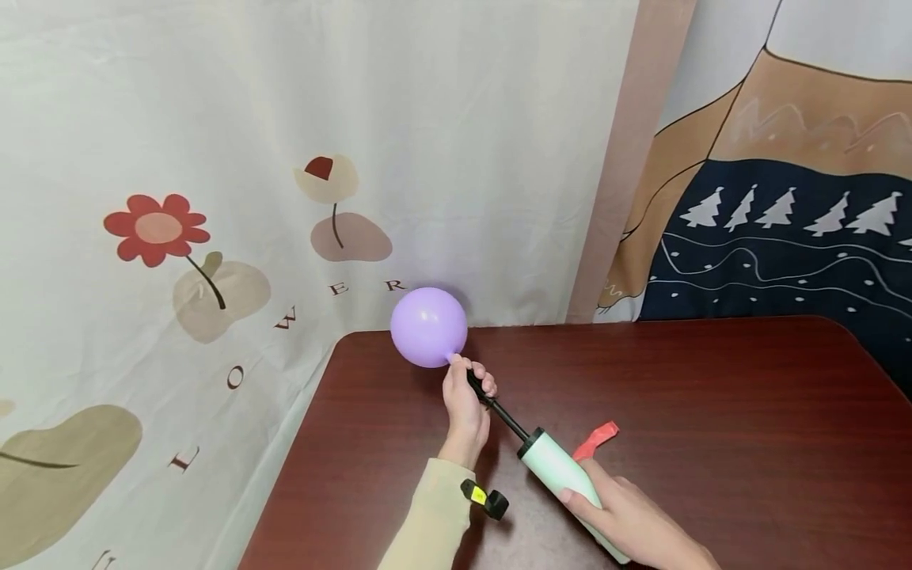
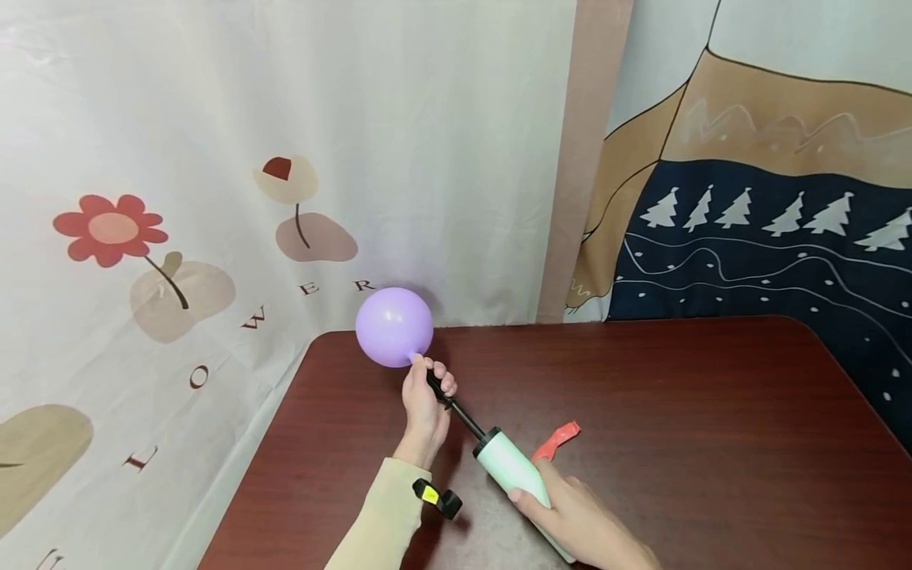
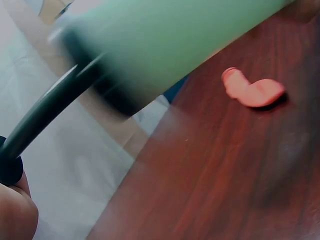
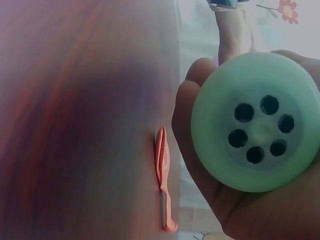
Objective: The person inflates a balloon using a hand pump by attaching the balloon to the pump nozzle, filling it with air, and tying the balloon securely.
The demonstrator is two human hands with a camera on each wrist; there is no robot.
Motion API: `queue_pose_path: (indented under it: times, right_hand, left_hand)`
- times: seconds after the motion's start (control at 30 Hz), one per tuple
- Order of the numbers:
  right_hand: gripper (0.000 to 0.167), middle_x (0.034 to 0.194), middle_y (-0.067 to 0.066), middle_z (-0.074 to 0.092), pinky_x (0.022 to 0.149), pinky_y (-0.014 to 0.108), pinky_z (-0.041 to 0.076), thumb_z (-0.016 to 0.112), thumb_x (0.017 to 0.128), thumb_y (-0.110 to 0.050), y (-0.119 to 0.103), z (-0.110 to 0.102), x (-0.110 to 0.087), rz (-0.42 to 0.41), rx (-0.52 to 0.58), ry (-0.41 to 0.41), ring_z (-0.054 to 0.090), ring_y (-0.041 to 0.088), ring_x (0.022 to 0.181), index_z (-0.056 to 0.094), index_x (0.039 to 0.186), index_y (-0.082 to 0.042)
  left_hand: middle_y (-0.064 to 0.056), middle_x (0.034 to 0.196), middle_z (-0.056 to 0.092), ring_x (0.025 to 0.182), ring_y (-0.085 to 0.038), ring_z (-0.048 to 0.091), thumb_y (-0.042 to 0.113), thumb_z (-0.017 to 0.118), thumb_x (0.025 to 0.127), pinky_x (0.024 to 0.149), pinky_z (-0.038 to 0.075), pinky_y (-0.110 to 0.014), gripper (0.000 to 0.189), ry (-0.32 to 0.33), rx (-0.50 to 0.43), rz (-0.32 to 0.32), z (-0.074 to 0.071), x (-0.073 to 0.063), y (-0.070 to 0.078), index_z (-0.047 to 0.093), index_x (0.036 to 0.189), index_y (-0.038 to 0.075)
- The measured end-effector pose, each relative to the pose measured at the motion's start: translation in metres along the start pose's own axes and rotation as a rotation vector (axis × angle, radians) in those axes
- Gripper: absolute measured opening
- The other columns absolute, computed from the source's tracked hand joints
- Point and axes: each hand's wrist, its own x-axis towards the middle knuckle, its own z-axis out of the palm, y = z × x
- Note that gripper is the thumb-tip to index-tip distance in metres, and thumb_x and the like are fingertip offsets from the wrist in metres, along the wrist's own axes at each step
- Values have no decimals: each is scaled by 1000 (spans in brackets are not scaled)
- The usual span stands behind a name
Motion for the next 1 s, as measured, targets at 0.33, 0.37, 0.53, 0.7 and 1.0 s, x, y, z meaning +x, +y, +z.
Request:
queue_pose_path:
  times: [0.33,0.37,0.53,0.7,1.0]
  right_hand:
    - [38,86,-10,59,59,23,46,60,105,-42,-6,7,16,-110,56,109,54,0,67,58,127,-11]
    - [38,86,-9,60,59,23,46,60,105,-41,-7,7,17,-119,58,115,54,0,67,58,127,-10]
    - [35,86,-6,60,57,23,47,62,105,-37,-8,9,23,-137,62,149,55,0,67,58,124,-8]
    - [37,84,-7,60,57,24,48,63,104,-38,-9,12,23,-95,101,159,56,1,65,59,125,-8]
    - [43,96,-6,61,68,26,46,57,106,-45,-8,0,1,-25,73,56,55,4,79,54,135,-14]
  left_hand:
    - [1,71,47,53,-8,44,31,35,115,50,37,-19,38,-51,21,-22,10,-17,-15,46,83,13]
    - [1,71,48,53,-8,45,31,35,115,50,37,-19,38,-54,21,-23,10,-18,-16,46,83,13]
    - [1,70,48,52,-7,45,32,37,114,50,39,-19,39,-61,31,-53,12,-21,-21,47,81,13]
    - [2,69,48,51,-7,45,29,40,113,49,39,-18,37,-65,50,-61,13,-16,-21,47,81,12]
    - [1,70,47,51,-7,44,31,38,115,48,36,-18,38,-28,-27,18,9,15,8,48,82,14]
